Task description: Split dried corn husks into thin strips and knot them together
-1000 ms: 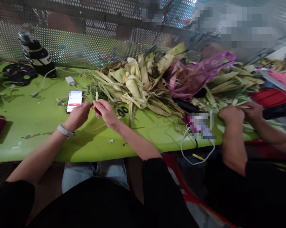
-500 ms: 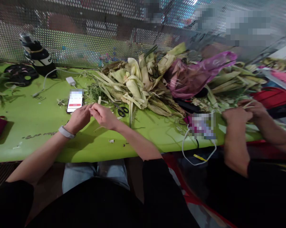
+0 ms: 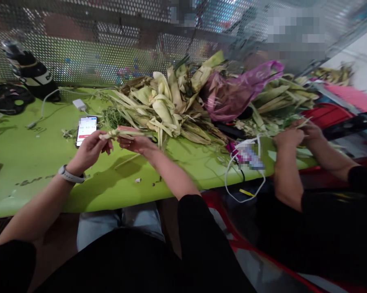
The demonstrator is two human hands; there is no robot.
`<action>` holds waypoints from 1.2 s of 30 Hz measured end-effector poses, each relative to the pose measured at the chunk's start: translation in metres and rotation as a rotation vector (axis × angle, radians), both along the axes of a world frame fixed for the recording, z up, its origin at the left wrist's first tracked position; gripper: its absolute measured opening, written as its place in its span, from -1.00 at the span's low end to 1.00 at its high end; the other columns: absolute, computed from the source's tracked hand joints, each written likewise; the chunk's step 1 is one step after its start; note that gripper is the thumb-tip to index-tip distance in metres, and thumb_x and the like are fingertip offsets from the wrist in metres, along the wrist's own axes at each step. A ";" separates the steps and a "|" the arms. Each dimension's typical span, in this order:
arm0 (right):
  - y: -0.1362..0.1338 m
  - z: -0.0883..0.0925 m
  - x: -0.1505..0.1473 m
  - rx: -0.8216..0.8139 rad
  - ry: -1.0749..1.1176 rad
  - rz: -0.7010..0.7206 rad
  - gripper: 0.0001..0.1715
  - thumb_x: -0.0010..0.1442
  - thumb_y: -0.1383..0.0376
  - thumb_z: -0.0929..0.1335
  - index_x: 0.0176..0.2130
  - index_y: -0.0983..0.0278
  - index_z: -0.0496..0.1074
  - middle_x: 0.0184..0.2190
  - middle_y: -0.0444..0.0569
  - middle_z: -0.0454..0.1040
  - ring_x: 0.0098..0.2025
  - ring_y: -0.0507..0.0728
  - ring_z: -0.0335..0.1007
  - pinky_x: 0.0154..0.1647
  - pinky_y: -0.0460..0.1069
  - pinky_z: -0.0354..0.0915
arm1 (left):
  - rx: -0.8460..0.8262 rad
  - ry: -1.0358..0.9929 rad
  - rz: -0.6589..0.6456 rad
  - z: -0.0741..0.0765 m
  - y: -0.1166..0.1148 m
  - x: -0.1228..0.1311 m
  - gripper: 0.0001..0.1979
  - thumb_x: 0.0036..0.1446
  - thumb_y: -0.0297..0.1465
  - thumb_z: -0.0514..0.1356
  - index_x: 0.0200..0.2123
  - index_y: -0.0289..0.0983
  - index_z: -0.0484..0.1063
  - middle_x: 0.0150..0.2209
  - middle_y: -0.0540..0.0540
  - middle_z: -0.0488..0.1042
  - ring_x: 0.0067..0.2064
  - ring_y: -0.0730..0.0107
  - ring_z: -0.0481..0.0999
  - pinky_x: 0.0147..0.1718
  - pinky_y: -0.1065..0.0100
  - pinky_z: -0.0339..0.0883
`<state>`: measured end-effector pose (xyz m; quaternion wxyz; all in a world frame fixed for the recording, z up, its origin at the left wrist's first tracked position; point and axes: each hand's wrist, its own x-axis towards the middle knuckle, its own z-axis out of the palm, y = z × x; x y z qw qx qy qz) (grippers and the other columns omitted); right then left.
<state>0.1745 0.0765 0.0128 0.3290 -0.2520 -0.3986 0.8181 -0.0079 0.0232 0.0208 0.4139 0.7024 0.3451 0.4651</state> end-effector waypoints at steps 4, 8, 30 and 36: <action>-0.006 -0.014 -0.020 -0.190 0.153 -0.107 -0.71 0.39 0.40 0.15 -0.36 0.31 0.29 -0.52 -0.19 0.34 -0.65 -0.13 0.00 -0.64 -0.23 0.11 | -0.268 -0.245 0.078 -0.006 0.009 0.000 -0.79 0.28 -0.24 0.15 -0.31 -0.27 0.31 -0.40 -0.03 0.49 -0.55 0.60 0.44 -0.54 0.50 0.32; -0.016 -0.010 -0.027 -0.265 0.216 -0.215 -0.72 0.38 0.36 0.18 -0.40 0.29 0.25 -0.52 -0.20 0.35 -0.62 -0.12 0.10 -0.57 -0.20 0.19 | -0.295 -0.177 0.210 -0.006 0.016 -0.004 -0.83 0.32 -0.34 0.09 -0.33 -0.27 0.28 -0.39 -0.03 0.50 -0.63 0.64 0.38 -0.65 0.51 0.23; -0.034 -0.020 -0.029 0.884 -0.673 -0.559 -0.72 0.22 0.12 0.36 -0.19 0.26 0.49 -0.68 -0.28 0.10 -0.61 -0.02 -0.12 -0.53 -0.05 -0.15 | 0.179 0.460 0.573 -0.012 0.003 0.004 -0.91 0.29 -0.39 0.06 -0.26 -0.26 0.33 -0.54 -0.02 0.39 -0.60 0.49 0.22 -0.57 0.38 0.03; -0.033 -0.021 -0.029 0.848 -0.646 -0.617 -0.83 0.16 0.18 0.39 -0.34 0.24 0.45 -0.68 -0.28 0.12 -0.58 -0.03 -0.04 -0.51 -0.07 -0.06 | 0.155 0.445 0.572 -0.014 0.004 0.004 -0.89 0.28 -0.37 0.07 -0.26 -0.27 0.33 -0.50 -0.07 0.49 -0.61 0.50 0.26 -0.58 0.39 0.04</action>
